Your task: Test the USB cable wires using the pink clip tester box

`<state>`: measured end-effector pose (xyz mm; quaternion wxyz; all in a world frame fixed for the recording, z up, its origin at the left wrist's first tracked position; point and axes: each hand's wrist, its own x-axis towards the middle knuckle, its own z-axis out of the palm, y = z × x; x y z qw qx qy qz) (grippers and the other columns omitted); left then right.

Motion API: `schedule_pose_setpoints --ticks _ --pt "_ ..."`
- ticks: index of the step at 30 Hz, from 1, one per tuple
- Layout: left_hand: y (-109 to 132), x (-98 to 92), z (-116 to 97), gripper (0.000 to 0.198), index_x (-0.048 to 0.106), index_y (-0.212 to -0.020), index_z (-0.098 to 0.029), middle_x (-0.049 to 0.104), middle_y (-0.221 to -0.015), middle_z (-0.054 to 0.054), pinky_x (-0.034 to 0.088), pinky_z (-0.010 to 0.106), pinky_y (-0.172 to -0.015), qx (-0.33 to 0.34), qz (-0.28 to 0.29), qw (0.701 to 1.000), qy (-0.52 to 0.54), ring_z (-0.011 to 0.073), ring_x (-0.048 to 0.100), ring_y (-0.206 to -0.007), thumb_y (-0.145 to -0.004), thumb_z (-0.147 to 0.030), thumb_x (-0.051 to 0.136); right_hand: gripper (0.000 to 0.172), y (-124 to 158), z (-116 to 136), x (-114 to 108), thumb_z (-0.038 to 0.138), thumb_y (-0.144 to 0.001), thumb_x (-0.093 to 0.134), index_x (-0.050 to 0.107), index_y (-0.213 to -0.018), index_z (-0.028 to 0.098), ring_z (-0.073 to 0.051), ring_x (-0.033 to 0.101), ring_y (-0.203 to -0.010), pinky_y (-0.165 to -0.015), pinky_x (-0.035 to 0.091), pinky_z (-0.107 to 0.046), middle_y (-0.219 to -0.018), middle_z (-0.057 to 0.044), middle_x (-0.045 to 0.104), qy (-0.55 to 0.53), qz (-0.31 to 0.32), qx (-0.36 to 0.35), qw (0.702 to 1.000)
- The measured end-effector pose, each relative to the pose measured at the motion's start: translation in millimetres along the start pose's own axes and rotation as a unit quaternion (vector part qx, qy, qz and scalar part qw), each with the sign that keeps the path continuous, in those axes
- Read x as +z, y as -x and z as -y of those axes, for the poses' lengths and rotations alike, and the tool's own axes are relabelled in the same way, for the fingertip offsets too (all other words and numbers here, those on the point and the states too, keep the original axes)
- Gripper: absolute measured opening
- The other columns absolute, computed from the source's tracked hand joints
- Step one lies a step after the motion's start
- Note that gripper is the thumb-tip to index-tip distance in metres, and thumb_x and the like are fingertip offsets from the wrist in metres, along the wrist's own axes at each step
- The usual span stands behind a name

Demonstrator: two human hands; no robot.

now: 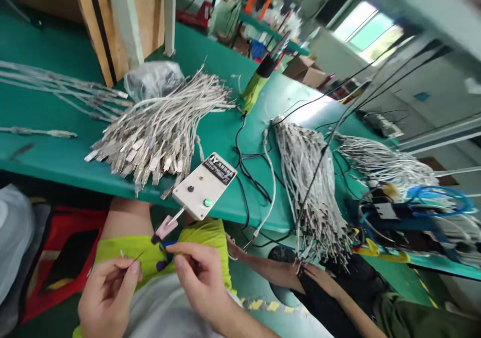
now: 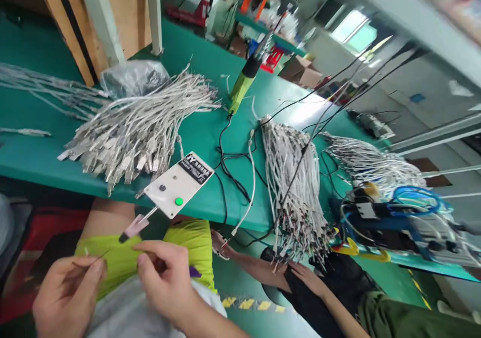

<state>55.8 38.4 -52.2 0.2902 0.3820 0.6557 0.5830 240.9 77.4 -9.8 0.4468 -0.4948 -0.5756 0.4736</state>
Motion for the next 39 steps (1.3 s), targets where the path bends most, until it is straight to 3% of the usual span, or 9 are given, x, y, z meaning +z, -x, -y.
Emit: schedule_pose_setpoints --ticks 3,6,12,17,20,27,29,34,39 --pt "3.6 -2.5 -9.4 0.009 0.077 -0.099 -0.023 0.079 -0.082 -0.002 0.069 0.018 -0.062 0.072 0.071 0.995 0.017 0.0148 0.079 -0.063 -0.102 -0.025 0.085 0.039 5.7 4.7 18.2 0.059 -0.101 0.085 0.091 -0.106 0.021 -0.011 0.040 -0.057 -0.054 0.033 -0.025 -0.060 0.005 0.053 -0.161 0.079 0.188 0.966" --pt "8.9 -3.5 -9.5 0.014 0.077 -0.105 -0.025 0.079 -0.088 -0.003 0.067 0.016 -0.064 0.096 0.129 0.987 0.009 0.0122 0.077 -0.066 -0.100 -0.012 0.080 0.039 -0.5 7.2 24.6 0.059 -0.092 0.096 0.090 -0.100 0.021 -0.010 0.042 -0.058 -0.058 0.033 -0.024 -0.063 0.005 0.059 -0.232 0.089 0.264 0.932" --pt "11.4 -7.6 -1.3 0.021 0.075 -0.109 -0.024 0.077 -0.087 -0.004 0.062 0.016 -0.062 0.068 0.160 0.985 0.021 0.0110 0.073 -0.065 -0.099 -0.006 0.079 0.031 -7.9 7.1 25.8 0.050 -0.091 0.097 0.088 -0.089 0.021 -0.008 0.040 -0.054 -0.057 0.038 -0.024 -0.062 0.005 0.064 -0.287 0.084 0.276 0.913" --pt "6.7 -4.0 -0.8 0.017 0.077 -0.126 -0.024 0.080 -0.106 0.005 0.066 0.024 -0.070 0.092 0.185 0.975 0.079 0.0174 0.079 -0.084 -0.110 -0.019 0.073 0.031 -4.5 2.1 28.0 0.048 -0.089 0.100 0.087 -0.086 0.021 -0.012 0.059 -0.062 -0.064 0.048 -0.025 -0.072 -0.001 0.076 -0.317 0.055 0.300 0.898" --pt "1.6 0.2 -5.0 0.013 0.074 -0.126 -0.025 0.076 -0.097 0.004 0.064 0.025 -0.068 0.100 0.200 0.967 0.124 0.0167 0.074 -0.077 -0.116 -0.028 0.066 0.024 -3.4 1.5 28.0 0.044 -0.092 0.100 0.089 -0.088 0.023 -0.012 0.065 -0.066 -0.068 0.051 -0.025 -0.075 -0.001 0.080 -0.321 0.049 0.291 0.900" --pt "-13.9 5.0 -15.5 0.011 0.070 -0.111 -0.025 0.067 -0.078 -0.001 0.057 0.028 -0.065 0.133 0.233 0.955 0.129 0.0157 0.062 -0.065 -0.118 -0.028 0.062 0.028 -3.8 1.2 27.1 0.051 -0.091 0.101 0.091 -0.085 0.026 -0.008 0.040 -0.053 -0.056 0.037 -0.023 -0.061 0.003 0.065 -0.265 0.043 0.305 0.914" --pt "-14.4 4.8 -14.9 0.010 0.071 -0.108 -0.025 0.065 -0.075 -0.002 0.056 0.028 -0.064 0.125 0.234 0.956 0.123 0.0157 0.060 -0.064 -0.115 -0.025 0.064 0.031 -3.2 0.5 27.0 0.054 -0.088 0.102 0.090 -0.084 0.025 -0.009 0.040 -0.055 -0.056 0.035 -0.024 -0.061 0.003 0.064 -0.253 0.040 0.316 0.914" --pt "-13.5 5.4 -11.0 0.007 0.072 -0.102 -0.024 0.064 -0.074 -0.003 0.053 0.027 -0.062 0.105 0.226 0.961 0.119 0.0143 0.058 -0.062 -0.107 -0.019 0.071 0.030 -6.6 -0.8 28.5 0.053 -0.085 0.103 0.090 -0.083 0.026 -0.012 0.051 -0.061 -0.063 0.045 -0.026 -0.070 -0.001 0.072 -0.248 0.034 0.333 0.909" --pt "-15.8 4.8 -10.0 0.010 0.072 -0.103 -0.024 0.069 -0.077 -0.002 0.054 0.024 -0.063 0.091 0.225 0.963 0.120 0.0125 0.059 -0.063 -0.103 -0.014 0.073 0.025 -13.8 1.6 32.6 0.047 -0.084 0.105 0.091 -0.081 0.027 -0.006 0.030 -0.051 -0.055 0.039 -0.022 -0.062 0.003 0.065 -0.270 0.020 0.327 0.905"
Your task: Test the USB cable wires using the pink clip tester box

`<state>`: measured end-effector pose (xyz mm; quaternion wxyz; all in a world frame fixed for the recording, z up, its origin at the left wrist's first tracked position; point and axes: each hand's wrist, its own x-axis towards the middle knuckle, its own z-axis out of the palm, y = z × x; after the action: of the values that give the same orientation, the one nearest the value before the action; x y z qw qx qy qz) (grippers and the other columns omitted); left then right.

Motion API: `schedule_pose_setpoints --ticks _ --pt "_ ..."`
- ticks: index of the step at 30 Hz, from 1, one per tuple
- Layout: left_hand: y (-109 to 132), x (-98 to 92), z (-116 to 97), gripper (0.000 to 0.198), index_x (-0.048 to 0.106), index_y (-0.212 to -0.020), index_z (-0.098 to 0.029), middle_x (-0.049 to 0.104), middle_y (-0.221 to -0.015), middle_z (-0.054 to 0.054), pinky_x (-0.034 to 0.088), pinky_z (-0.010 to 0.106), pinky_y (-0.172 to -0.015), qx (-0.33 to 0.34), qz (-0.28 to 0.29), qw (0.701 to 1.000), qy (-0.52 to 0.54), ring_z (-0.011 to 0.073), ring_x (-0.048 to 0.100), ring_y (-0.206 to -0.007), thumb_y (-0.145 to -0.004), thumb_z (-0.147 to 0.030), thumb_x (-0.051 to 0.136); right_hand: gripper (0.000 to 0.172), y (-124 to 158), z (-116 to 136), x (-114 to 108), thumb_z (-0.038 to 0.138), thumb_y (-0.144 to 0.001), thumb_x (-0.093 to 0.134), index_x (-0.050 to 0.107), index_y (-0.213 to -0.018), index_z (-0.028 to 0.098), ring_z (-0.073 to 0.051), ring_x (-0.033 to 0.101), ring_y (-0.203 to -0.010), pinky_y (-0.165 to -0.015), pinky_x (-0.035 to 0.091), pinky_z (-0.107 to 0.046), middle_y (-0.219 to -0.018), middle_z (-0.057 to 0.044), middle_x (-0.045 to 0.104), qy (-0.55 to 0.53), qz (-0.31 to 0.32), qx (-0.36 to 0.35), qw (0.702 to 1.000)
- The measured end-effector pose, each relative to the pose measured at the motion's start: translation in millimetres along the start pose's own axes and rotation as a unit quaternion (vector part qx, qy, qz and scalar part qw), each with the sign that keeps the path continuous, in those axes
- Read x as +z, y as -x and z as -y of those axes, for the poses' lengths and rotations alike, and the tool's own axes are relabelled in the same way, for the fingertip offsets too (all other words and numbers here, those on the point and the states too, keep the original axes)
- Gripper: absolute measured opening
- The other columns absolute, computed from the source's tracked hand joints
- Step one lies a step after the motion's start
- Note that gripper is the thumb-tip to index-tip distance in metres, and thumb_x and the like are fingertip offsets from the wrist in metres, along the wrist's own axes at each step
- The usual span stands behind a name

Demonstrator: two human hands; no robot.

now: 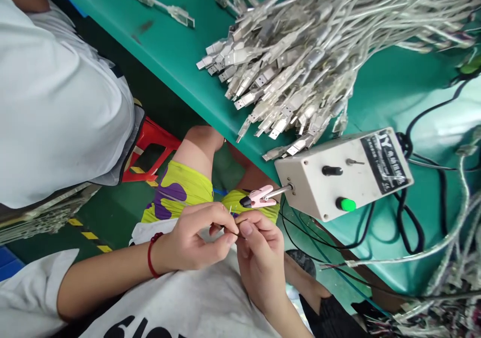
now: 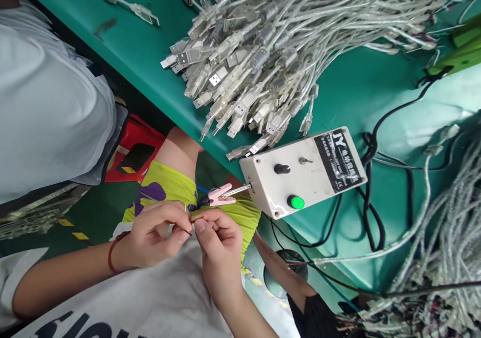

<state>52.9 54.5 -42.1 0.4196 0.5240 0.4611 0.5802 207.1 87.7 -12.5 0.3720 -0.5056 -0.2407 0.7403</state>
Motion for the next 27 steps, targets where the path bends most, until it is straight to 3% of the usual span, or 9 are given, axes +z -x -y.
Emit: schedule_pose_setpoints --ticks 3,10,13,18,20,22,25,27 --pt "-1.8 -2.7 -2.2 0.010 0.073 -0.103 -0.023 0.073 -0.078 -0.002 0.055 0.024 -0.062 -0.014 0.005 1.000 -0.007 0.0124 0.061 -0.062 -0.103 -0.013 0.073 0.025 -0.6 1.7 1.8 0.046 -0.084 0.104 0.090 -0.080 0.026 -0.006 0.033 -0.052 -0.053 0.038 -0.021 -0.065 0.001 0.069 0.006 -0.008 0.005 1.000" --pt "-4.6 -6.4 -11.6 0.010 0.077 -0.103 -0.022 0.077 -0.077 0.000 0.057 0.023 -0.061 -0.004 0.015 0.999 -0.033 0.0128 0.064 -0.060 -0.104 -0.013 0.073 0.024 1.9 5.7 3.4 0.045 -0.084 0.103 0.089 -0.080 0.026 -0.008 0.043 -0.053 -0.058 0.048 -0.023 -0.066 0.001 0.067 0.007 0.004 0.010 1.000" --pt "-1.5 -3.5 -14.0 0.010 0.077 -0.104 -0.022 0.078 -0.079 -0.001 0.056 0.022 -0.061 0.000 0.003 0.999 -0.033 0.0115 0.064 -0.060 -0.104 -0.012 0.076 0.023 4.7 6.6 2.7 0.045 -0.085 0.103 0.090 -0.082 0.027 -0.006 0.032 -0.051 -0.055 0.045 -0.022 -0.065 0.003 0.065 -0.002 0.015 0.004 1.000" --pt "8.9 1.9 -20.1 0.010 0.078 -0.109 -0.023 0.082 -0.088 0.002 0.058 0.023 -0.062 0.015 -0.002 1.000 -0.027 0.0130 0.070 -0.066 -0.106 -0.013 0.077 0.021 9.0 -0.9 -14.0 0.048 -0.093 0.096 0.092 -0.098 0.028 -0.009 0.040 -0.057 -0.055 0.038 -0.021 -0.070 0.002 0.064 0.020 0.032 -0.015 0.999" --pt "13.1 3.9 -25.2 0.008 0.078 -0.108 -0.023 0.083 -0.088 0.003 0.060 0.024 -0.064 0.019 0.001 0.999 -0.040 0.0153 0.074 -0.069 -0.106 -0.016 0.078 0.021 8.9 -7.0 -22.4 0.042 -0.100 0.086 0.091 -0.116 0.031 -0.012 0.048 -0.061 -0.059 0.043 -0.024 -0.074 0.002 0.064 0.069 0.069 -0.044 0.994" --pt "16.7 7.0 -31.7 0.006 0.078 -0.107 -0.023 0.084 -0.089 0.005 0.065 0.028 -0.070 0.032 0.005 0.998 -0.045 0.0184 0.078 -0.073 -0.108 -0.018 0.077 0.023 9.7 -12.1 -27.2 0.032 -0.100 0.078 0.089 -0.121 0.032 -0.017 0.060 -0.073 -0.071 0.055 -0.031 -0.085 -0.001 0.072 0.153 0.145 -0.093 0.973" --pt "20.6 13.9 -44.0 0.007 0.079 -0.112 -0.023 0.087 -0.094 0.008 0.071 0.031 -0.082 0.082 0.037 0.995 -0.032 0.0211 0.084 -0.082 -0.109 -0.018 0.074 0.014 19.0 -13.5 -26.7 0.026 -0.097 0.074 0.087 -0.092 0.029 -0.023 0.066 -0.080 -0.080 0.061 -0.039 -0.088 -0.004 0.076 0.235 0.255 -0.159 0.924" --pt "23.4 17.8 -53.7 0.011 0.080 -0.117 -0.023 0.089 -0.098 0.009 0.071 0.030 -0.085 0.115 0.055 0.992 -0.024 0.0215 0.086 -0.088 -0.111 -0.017 0.073 0.021 30.2 -11.1 -23.7 0.027 -0.099 0.071 0.083 -0.082 0.029 -0.024 0.067 -0.077 -0.076 0.062 -0.039 -0.081 -0.004 0.074 0.248 0.273 -0.195 0.909"
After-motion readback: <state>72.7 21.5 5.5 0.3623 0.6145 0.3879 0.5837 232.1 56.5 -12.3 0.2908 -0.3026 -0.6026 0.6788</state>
